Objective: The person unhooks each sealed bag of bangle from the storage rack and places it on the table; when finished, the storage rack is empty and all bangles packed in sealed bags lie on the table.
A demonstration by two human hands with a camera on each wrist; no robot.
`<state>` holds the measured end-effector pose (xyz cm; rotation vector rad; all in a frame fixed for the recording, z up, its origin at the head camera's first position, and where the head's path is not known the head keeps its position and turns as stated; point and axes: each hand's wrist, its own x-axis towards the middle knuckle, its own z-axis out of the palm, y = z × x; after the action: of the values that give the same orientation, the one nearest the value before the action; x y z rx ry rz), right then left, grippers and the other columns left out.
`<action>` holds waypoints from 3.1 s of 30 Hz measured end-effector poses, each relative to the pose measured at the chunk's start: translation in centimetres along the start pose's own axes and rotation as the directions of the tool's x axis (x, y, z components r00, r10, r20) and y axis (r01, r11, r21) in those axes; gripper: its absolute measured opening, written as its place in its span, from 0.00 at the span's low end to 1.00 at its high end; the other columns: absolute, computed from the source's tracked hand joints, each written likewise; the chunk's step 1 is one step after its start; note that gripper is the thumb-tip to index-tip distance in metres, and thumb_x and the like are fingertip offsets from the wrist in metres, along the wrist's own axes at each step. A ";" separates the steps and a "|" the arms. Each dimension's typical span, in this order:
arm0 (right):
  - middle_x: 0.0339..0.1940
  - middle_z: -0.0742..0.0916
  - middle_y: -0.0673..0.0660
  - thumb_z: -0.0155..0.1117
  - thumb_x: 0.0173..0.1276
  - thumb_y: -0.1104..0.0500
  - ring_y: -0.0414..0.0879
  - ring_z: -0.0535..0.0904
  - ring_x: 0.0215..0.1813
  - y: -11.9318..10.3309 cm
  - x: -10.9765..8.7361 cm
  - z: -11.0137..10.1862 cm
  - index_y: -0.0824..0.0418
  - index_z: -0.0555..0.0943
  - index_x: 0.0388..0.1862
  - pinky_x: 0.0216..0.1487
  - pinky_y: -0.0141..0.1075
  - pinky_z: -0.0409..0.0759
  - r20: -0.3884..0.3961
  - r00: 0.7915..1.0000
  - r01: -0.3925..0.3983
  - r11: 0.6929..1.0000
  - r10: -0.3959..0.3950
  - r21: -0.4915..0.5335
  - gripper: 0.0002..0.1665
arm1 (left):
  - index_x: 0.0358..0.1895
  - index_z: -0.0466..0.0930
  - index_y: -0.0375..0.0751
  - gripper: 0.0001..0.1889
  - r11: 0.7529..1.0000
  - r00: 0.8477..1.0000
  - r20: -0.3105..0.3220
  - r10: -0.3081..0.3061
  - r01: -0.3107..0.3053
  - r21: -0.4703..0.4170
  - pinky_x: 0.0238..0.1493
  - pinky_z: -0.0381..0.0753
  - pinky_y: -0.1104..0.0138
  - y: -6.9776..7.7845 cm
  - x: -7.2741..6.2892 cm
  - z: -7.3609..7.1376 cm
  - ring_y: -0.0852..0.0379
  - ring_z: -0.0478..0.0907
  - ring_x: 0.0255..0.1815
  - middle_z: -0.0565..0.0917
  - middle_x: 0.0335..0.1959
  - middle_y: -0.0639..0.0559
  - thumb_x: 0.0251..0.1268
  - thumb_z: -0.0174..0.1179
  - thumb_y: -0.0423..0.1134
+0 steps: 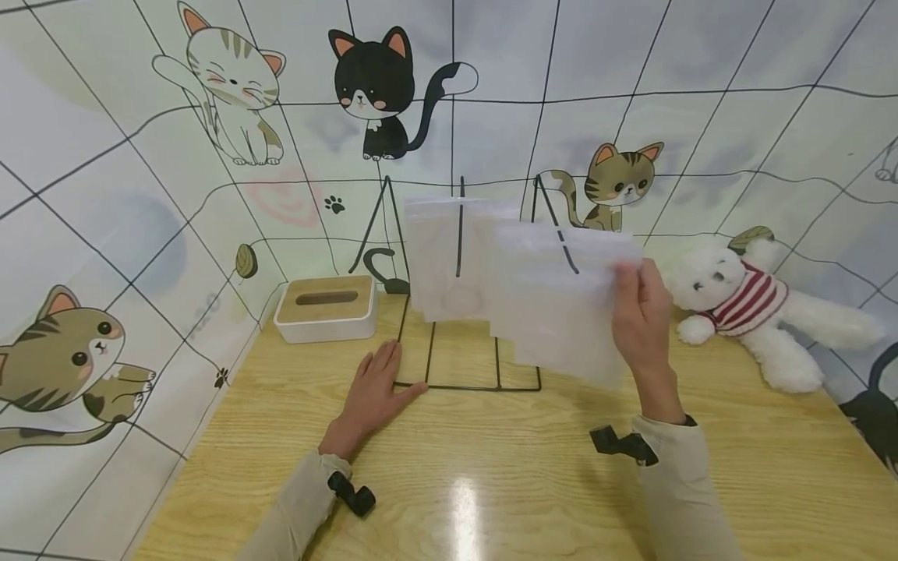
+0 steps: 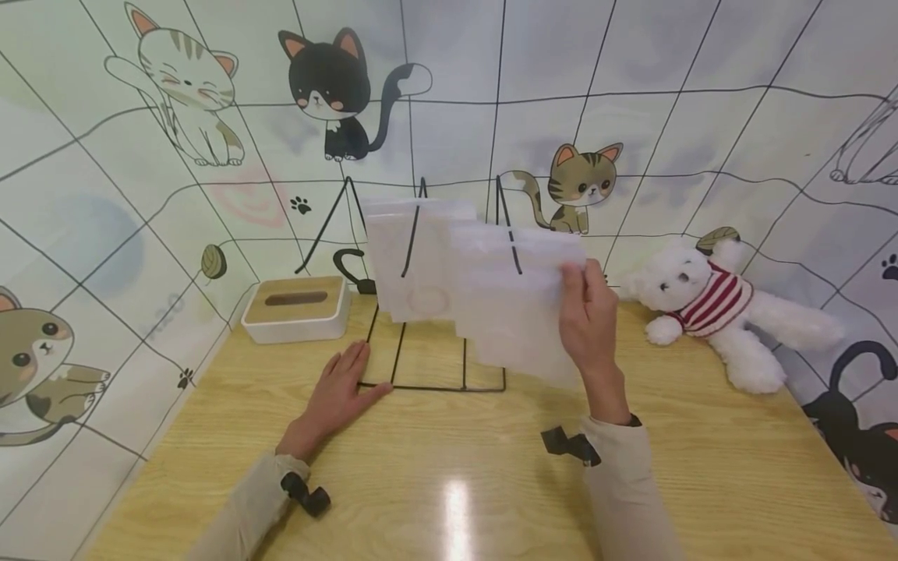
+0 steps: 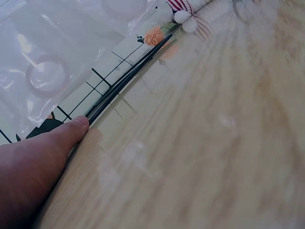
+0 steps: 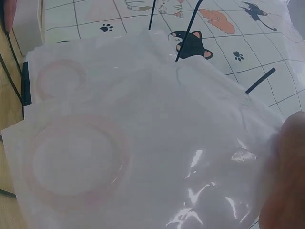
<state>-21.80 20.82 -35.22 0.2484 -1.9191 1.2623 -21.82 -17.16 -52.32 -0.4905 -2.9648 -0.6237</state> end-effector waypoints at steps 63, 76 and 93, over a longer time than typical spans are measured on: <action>0.24 0.66 0.48 0.41 0.83 0.48 0.42 0.63 0.27 -0.9 0.6 -2.3 0.47 0.68 0.32 0.29 0.32 0.61 0.145 0.974 -0.178 0.983 0.171 0.037 0.15 | 0.80 0.48 0.34 0.50 1.000 1.000 -0.013 0.011 -0.011 -0.009 0.81 0.44 0.47 0.0 -0.1 -0.1 0.45 0.47 0.83 0.53 0.81 0.41 0.69 0.53 0.66; 0.26 0.70 0.47 0.41 0.83 0.50 0.42 0.67 0.31 -1.1 0.5 -3.1 0.43 0.73 0.38 0.34 0.31 0.65 0.164 0.973 -0.172 0.984 0.162 0.052 0.14 | 0.80 0.47 0.34 0.50 1.000 1.000 -0.010 0.013 -0.013 -0.014 0.81 0.43 0.47 -0.2 -0.1 0.2 0.46 0.46 0.83 0.53 0.82 0.42 0.69 0.52 0.67; 0.20 0.63 0.46 0.42 0.82 0.54 0.41 0.57 0.24 -1.3 0.6 -3.5 0.57 0.65 0.26 0.29 0.32 0.56 0.136 0.984 -0.124 0.988 0.111 0.088 0.20 | 0.80 0.47 0.35 0.50 1.000 1.000 -0.003 0.014 -0.014 0.006 0.81 0.44 0.47 -0.1 0.1 0.0 0.45 0.46 0.83 0.53 0.81 0.41 0.69 0.50 0.69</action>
<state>-19.60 23.27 -33.30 0.2767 -2.0113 1.4511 -21.95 -17.26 -52.36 -0.5084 -2.9564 -0.6139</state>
